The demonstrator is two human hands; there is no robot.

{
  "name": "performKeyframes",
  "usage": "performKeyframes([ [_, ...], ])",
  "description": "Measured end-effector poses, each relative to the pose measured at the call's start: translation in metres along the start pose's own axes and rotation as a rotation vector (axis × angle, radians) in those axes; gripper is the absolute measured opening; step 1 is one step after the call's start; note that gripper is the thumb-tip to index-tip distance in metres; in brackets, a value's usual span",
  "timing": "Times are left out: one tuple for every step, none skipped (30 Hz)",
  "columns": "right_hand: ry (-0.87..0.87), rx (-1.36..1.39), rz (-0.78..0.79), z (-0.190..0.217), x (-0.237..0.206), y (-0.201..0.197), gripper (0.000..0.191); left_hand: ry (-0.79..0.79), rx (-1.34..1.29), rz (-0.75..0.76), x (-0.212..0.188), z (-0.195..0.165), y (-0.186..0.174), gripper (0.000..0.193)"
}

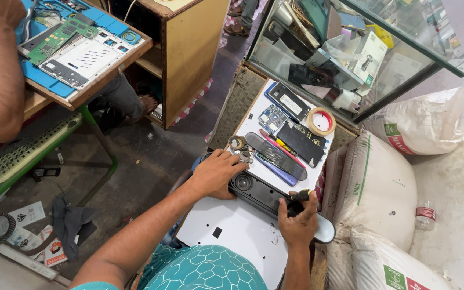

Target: The person holds a black speaker enclosure on the workbench and uses a screwdriver to unscrew screws from its rear panel, steadying the speaker with the other hand and repositioning it to reach different screws.

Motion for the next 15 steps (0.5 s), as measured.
performKeyframes([
  [-0.002,-0.002,0.000,0.0000,-0.0001,0.0001,0.098,-0.001,-0.001,0.001,-0.0001,0.0000,0.0000,0.095],
  [-0.003,-0.005,0.001,0.0000,-0.0002,0.0002,0.098,-0.001,0.000,0.003,-0.0002,0.0001,0.0000,0.095],
  [-0.005,-0.007,0.001,0.0000,-0.0003,0.0003,0.098,-0.002,0.001,0.004,-0.0002,0.0002,0.0000,0.094],
  [-0.005,-0.013,0.002,-0.0002,-0.0005,0.0002,0.098,-0.003,0.001,0.006,-0.0002,0.0002,0.0000,0.094],
  [-0.004,-0.019,0.003,-0.0004,-0.0008,0.0001,0.098,-0.002,0.001,0.007,-0.0002,0.0001,-0.0001,0.094],
  [-0.004,-0.026,0.005,-0.0005,-0.0010,0.0001,0.098,-0.002,0.001,0.007,-0.0001,0.0000,-0.0003,0.094],
  [-0.003,-0.026,0.005,-0.0009,-0.0011,0.0003,0.098,-0.002,0.000,0.007,0.0000,0.0000,-0.0004,0.094],
  [-0.001,-0.026,0.006,-0.0011,-0.0013,0.0006,0.098,-0.001,0.001,0.007,0.0000,-0.0001,-0.0005,0.094],
  [0.001,-0.027,0.008,-0.0014,-0.0015,0.0008,0.098,0.001,0.001,0.008,0.0000,-0.0002,-0.0006,0.094],
  [0.002,-0.025,0.008,-0.0015,-0.0016,0.0008,0.098,0.002,0.001,0.008,0.0000,-0.0002,-0.0006,0.095],
  [0.003,-0.023,0.009,-0.0016,-0.0017,0.0007,0.098,0.002,-0.001,0.006,0.0000,-0.0002,-0.0009,0.094],
  [0.003,-0.020,0.010,-0.0016,-0.0017,0.0008,0.098,0.003,-0.002,0.004,0.0000,-0.0002,-0.0011,0.094],
  [0.004,-0.021,0.011,-0.0016,-0.0016,0.0008,0.099,0.003,-0.004,0.001,0.0000,-0.0002,-0.0012,0.094],
  [0.004,-0.020,0.011,-0.0015,-0.0015,0.0008,0.099,0.002,-0.001,0.004,0.0000,0.0000,-0.0009,0.095],
  [0.005,-0.021,0.012,-0.0014,-0.0015,0.0008,0.099,0.002,0.001,0.006,0.0000,0.0000,-0.0006,0.095],
])
Point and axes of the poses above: each hand's wrist, its own x-axis towards the middle knuckle, its own y-axis out of the palm, z = x × y, the point moved 8 cm from there along x, towards the middle knuckle, and after that the axes turned 14 degrees about -y, right-handed, at the moved point
